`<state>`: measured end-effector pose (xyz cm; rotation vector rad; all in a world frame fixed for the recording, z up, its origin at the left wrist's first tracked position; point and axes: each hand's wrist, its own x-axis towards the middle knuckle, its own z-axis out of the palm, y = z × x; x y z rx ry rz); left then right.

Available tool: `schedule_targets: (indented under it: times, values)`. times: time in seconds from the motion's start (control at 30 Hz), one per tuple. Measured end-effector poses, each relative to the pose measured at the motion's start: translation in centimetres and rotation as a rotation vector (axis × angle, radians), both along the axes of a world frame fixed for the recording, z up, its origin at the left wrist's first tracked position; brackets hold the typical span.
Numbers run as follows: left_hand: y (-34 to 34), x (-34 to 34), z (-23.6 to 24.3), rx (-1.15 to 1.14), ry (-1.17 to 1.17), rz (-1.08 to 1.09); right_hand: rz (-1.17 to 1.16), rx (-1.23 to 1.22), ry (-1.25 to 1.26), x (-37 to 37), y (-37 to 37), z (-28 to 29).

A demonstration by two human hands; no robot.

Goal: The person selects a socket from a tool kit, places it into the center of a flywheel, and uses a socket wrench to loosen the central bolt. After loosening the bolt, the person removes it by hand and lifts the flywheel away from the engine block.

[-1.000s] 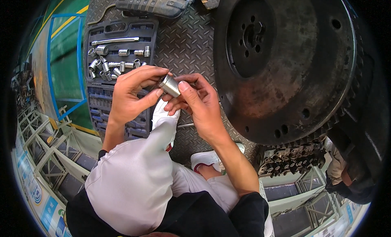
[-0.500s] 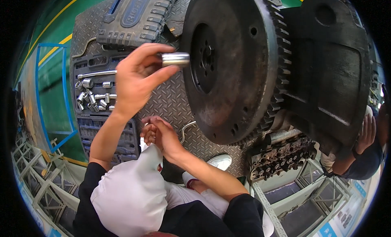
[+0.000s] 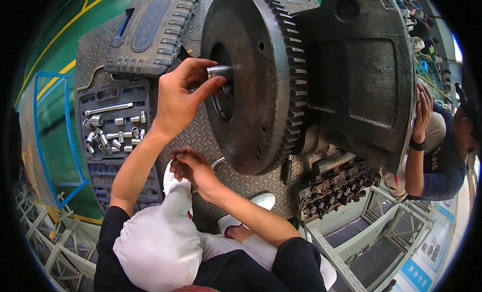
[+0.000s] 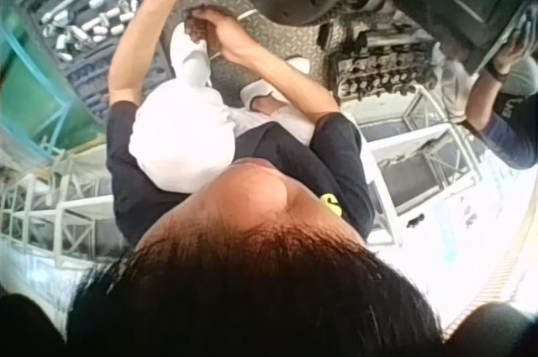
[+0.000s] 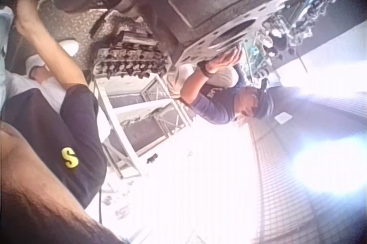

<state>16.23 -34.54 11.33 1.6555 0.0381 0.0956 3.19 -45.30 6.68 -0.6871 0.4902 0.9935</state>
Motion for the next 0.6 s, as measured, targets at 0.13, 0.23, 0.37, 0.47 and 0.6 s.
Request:
schedule_targets:
  times: [0.13, 0.23, 0.37, 0.47, 0.6]
  values:
    - [0.8, 0.4, -0.3, 0.264, -0.329, -0.028, 0.002, 0.003, -0.042, -0.1, 0.0, -0.2]
    - [1.2, 0.9, -0.3, 0.381, -0.477, -0.048, 0.007, 0.004, -0.043, -0.1, -0.1, -0.5]
    - [1.1, 1.1, 0.4, 0.465, -0.532, -0.048, -0.001, -0.004, -0.044, -0.2, -0.2, -0.8]
    - [0.8, 0.7, 1.0, 0.328, -0.241, -0.065, 0.018, -0.023, -0.057, -0.2, -0.1, -1.1]
    - [0.6, 0.7, 1.5, 0.016, 0.142, -0.114, 0.039, -0.057, -0.044, -0.4, 0.1, -1.3]
